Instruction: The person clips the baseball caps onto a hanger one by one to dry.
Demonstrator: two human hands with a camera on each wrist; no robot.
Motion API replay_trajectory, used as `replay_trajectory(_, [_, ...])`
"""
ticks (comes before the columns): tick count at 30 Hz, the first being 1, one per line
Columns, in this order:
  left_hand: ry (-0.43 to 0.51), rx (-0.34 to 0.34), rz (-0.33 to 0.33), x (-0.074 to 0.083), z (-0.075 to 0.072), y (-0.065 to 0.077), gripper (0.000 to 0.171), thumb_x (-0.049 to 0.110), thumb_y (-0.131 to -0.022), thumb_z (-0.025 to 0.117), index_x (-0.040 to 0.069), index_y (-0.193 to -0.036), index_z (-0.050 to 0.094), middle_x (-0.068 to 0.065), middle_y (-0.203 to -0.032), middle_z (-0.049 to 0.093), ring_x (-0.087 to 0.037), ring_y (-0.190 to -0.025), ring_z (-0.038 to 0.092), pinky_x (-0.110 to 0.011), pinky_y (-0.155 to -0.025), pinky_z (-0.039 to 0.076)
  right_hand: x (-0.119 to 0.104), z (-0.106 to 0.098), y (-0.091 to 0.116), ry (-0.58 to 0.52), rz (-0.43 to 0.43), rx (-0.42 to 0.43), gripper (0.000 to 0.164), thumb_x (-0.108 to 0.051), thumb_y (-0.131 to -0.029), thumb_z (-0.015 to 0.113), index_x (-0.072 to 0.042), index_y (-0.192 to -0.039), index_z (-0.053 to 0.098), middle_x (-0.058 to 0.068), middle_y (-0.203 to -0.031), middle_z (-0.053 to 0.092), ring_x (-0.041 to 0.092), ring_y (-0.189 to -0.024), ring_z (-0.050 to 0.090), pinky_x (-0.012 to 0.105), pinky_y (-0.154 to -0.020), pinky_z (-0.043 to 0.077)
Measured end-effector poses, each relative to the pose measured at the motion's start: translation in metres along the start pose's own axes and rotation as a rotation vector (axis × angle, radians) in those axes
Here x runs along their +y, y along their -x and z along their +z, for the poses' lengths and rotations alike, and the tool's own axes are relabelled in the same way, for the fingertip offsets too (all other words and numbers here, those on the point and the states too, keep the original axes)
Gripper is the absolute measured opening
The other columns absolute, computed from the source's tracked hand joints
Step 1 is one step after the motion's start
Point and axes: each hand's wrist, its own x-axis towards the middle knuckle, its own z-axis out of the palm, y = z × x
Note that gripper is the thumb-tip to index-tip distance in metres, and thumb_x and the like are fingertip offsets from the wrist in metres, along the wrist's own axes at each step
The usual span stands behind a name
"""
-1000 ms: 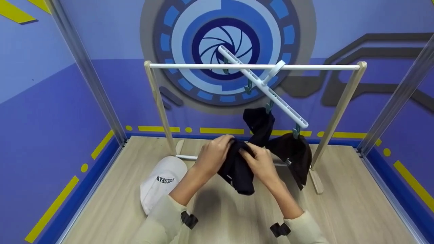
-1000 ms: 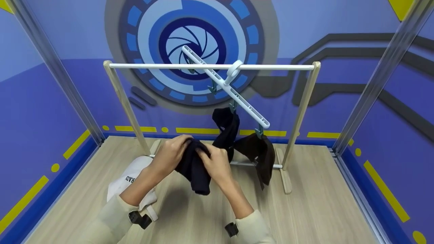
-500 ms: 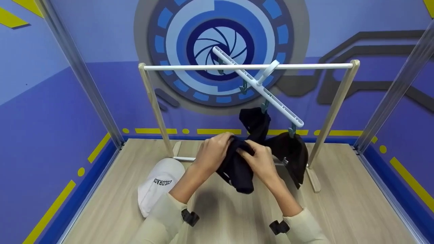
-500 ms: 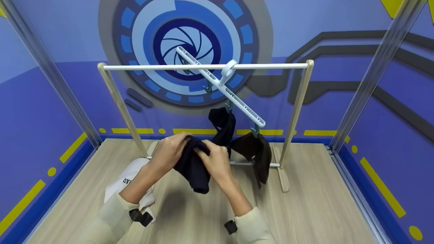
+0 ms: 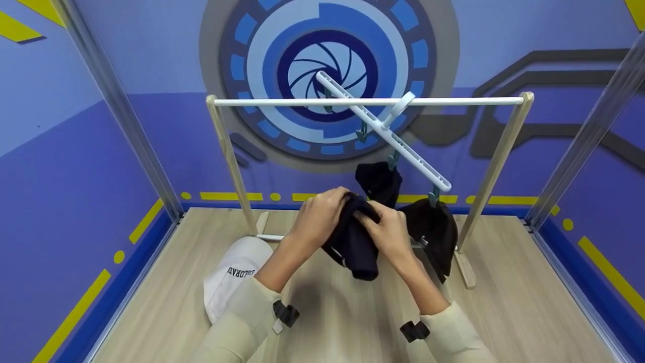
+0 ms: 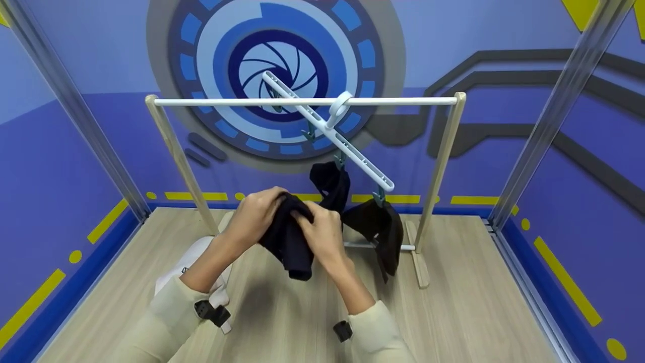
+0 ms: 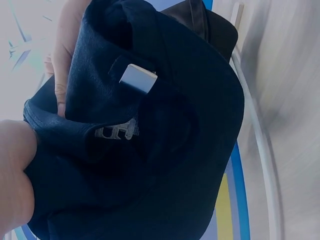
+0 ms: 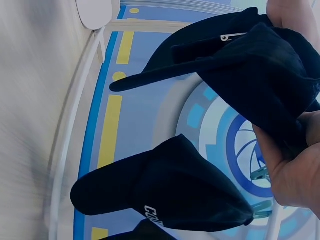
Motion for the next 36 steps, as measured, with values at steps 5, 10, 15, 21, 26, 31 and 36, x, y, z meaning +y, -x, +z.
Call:
replay_trajectory(5, [-0.006, -0.032, -0.004, 0.001, -0.006, -0.007, 0.025, 0.024, -0.102, 0.041, 0.013, -0.106, 0.063, -0.003, -0.098, 0.068, -0.021, -0.084, 0.068, -0.032, -0.066, 0.055, -0.004, -0.005, -0.006, -0.026, 0.047, -0.024, 0.007, -0.022, -0.086, 0.07, -0.015, -0.088, 0.072, -0.003, -0.086, 0.071, 0.009, -0.069, 0.063, 0.027, -0.061, 0.05])
replay_trajectory(10, [-0.002, -0.086, -0.017, 0.002, -0.01, -0.02, 0.027, 0.027, -0.103, 0.039, 0.013, -0.105, 0.062, -0.004, -0.1, 0.069, -0.022, -0.085, 0.067, -0.034, -0.068, 0.055, -0.008, -0.011, -0.013, -0.035, 0.108, -0.034, 0.009, -0.024, -0.086, 0.07, -0.017, -0.091, 0.073, -0.002, -0.088, 0.071, 0.01, -0.071, 0.063, 0.027, -0.063, 0.05])
replay_trajectory(15, [-0.012, -0.111, -0.025, 0.005, -0.015, -0.033, 0.026, 0.027, -0.102, 0.04, 0.012, -0.104, 0.061, -0.005, -0.099, 0.069, -0.024, -0.084, 0.067, -0.037, -0.067, 0.055, -0.011, -0.016, -0.021, -0.048, 0.146, -0.031, 0.012, -0.028, -0.087, 0.069, -0.018, -0.093, 0.073, -0.003, -0.089, 0.071, 0.01, -0.072, 0.064, 0.028, -0.065, 0.05])
replay_trajectory(21, [-0.015, -0.156, -0.032, 0.008, -0.017, -0.043, 0.025, 0.027, -0.102, 0.04, 0.013, -0.105, 0.059, -0.006, -0.099, 0.069, -0.024, -0.085, 0.067, -0.038, -0.066, 0.055, -0.014, -0.021, -0.026, -0.082, 0.171, -0.051, 0.014, -0.029, -0.089, 0.067, -0.016, -0.088, 0.07, -0.001, -0.082, 0.068, 0.013, -0.064, 0.059, 0.028, -0.058, 0.047])
replay_trajectory(26, [-0.019, -0.209, -0.045, 0.008, -0.02, -0.051, 0.026, 0.029, -0.102, 0.039, 0.013, -0.108, 0.059, -0.008, -0.101, 0.068, -0.026, -0.088, 0.067, -0.04, -0.069, 0.055, -0.014, -0.024, -0.029, -0.078, 0.174, -0.045, 0.018, -0.03, -0.089, 0.067, -0.013, -0.081, 0.066, 0.0, -0.073, 0.064, 0.015, -0.061, 0.055, 0.026, -0.056, 0.044])
replay_trajectory(31, [-0.039, -0.249, -0.066, 0.009, -0.024, -0.059, 0.026, 0.03, -0.102, 0.04, 0.014, -0.11, 0.059, -0.009, -0.101, 0.067, -0.027, -0.089, 0.066, -0.04, -0.069, 0.054, -0.015, -0.026, -0.033, -0.076, 0.185, -0.039, 0.024, -0.035, -0.09, 0.065, -0.013, -0.078, 0.064, 0.0, -0.067, 0.058, 0.015, -0.059, 0.052, 0.027, -0.054, 0.042])
replay_trajectory(36, [-0.066, -0.29, -0.09, 0.009, -0.026, -0.066, 0.026, 0.031, -0.102, 0.04, 0.016, -0.112, 0.059, -0.009, -0.103, 0.066, -0.028, -0.091, 0.065, -0.041, -0.07, 0.054, -0.016, -0.028, -0.036, -0.073, 0.202, -0.056, 0.03, -0.039, -0.091, 0.062, -0.013, -0.076, 0.062, 0.001, -0.061, 0.051, 0.017, -0.057, 0.05, 0.027, -0.053, 0.04])
